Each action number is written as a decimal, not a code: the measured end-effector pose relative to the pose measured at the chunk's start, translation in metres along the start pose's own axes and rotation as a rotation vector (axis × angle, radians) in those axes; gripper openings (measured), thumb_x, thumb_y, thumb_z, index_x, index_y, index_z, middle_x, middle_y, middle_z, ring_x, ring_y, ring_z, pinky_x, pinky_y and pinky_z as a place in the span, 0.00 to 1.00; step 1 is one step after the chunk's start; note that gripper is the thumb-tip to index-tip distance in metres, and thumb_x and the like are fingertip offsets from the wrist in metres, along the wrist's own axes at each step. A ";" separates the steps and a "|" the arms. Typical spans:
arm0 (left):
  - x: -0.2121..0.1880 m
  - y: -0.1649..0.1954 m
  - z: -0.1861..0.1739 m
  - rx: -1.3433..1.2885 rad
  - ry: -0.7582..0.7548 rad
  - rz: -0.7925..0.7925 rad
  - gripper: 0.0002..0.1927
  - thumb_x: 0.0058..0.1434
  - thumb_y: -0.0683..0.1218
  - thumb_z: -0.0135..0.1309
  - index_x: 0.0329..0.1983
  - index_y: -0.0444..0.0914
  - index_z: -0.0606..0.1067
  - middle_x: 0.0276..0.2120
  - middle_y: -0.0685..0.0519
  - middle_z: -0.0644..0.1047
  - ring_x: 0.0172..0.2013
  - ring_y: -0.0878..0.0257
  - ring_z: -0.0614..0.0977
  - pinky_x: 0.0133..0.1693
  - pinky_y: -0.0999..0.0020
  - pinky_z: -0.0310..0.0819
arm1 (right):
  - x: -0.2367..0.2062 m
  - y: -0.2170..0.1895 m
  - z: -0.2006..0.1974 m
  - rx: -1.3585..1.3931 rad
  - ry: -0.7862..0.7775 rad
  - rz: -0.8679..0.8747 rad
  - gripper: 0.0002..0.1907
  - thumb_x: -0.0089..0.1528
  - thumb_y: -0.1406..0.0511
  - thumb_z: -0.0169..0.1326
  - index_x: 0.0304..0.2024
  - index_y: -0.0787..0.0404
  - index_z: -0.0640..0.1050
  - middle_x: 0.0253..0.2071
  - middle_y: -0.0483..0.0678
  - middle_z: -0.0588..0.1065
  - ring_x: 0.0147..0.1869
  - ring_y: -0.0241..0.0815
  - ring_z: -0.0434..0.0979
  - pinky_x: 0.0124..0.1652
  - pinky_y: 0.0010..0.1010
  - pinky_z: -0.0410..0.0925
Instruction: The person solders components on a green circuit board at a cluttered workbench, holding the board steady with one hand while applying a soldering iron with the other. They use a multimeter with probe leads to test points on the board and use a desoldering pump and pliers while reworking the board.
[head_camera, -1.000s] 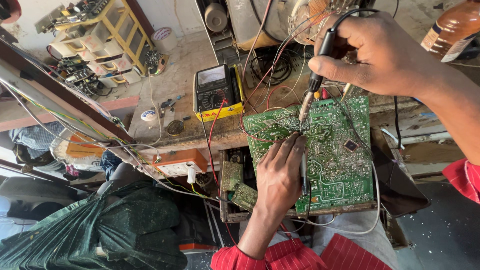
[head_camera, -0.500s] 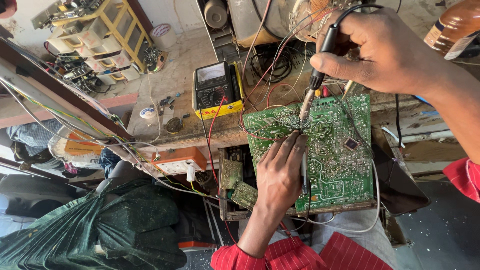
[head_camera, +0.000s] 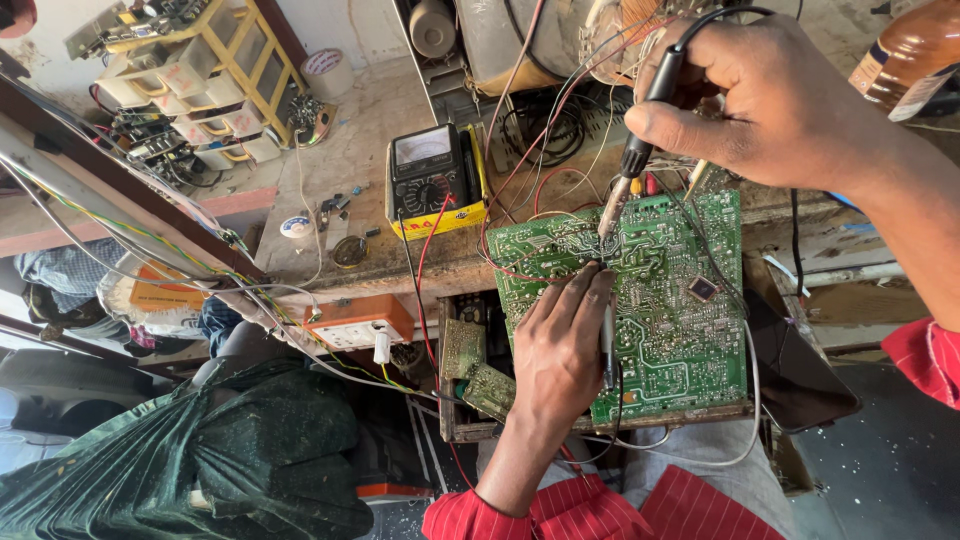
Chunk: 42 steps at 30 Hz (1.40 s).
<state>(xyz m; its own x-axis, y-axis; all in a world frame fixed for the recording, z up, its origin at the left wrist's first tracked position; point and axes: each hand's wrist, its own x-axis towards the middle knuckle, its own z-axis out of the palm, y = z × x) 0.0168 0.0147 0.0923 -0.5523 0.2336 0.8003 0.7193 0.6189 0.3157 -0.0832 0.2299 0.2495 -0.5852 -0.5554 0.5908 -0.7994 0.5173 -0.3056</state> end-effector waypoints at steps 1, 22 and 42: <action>0.000 0.000 0.001 -0.006 0.000 -0.003 0.19 0.66 0.38 0.53 0.61 0.30 0.72 0.55 0.38 0.78 0.51 0.43 0.82 0.51 0.52 0.77 | 0.000 0.000 -0.001 -0.005 0.002 0.003 0.13 0.68 0.61 0.60 0.45 0.66 0.77 0.34 0.47 0.78 0.37 0.34 0.79 0.38 0.27 0.71; 0.007 0.003 -0.005 -0.090 0.047 -0.037 0.15 0.68 0.40 0.56 0.57 0.32 0.74 0.53 0.42 0.80 0.48 0.46 0.84 0.49 0.56 0.79 | -0.001 0.003 -0.001 -0.004 0.003 -0.010 0.14 0.69 0.60 0.60 0.45 0.66 0.77 0.35 0.48 0.79 0.39 0.35 0.80 0.40 0.28 0.72; 0.006 0.004 0.000 0.005 0.034 -0.005 0.14 0.68 0.40 0.54 0.56 0.31 0.76 0.53 0.40 0.79 0.48 0.47 0.82 0.49 0.55 0.77 | -0.001 -0.001 -0.001 0.033 -0.010 0.044 0.14 0.68 0.60 0.59 0.45 0.65 0.77 0.34 0.47 0.79 0.37 0.34 0.79 0.37 0.27 0.71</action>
<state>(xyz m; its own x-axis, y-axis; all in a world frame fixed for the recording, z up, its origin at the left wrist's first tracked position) 0.0163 0.0181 0.0981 -0.5411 0.2050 0.8156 0.7143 0.6239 0.3171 -0.0819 0.2305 0.2499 -0.6209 -0.5392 0.5689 -0.7770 0.5194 -0.3558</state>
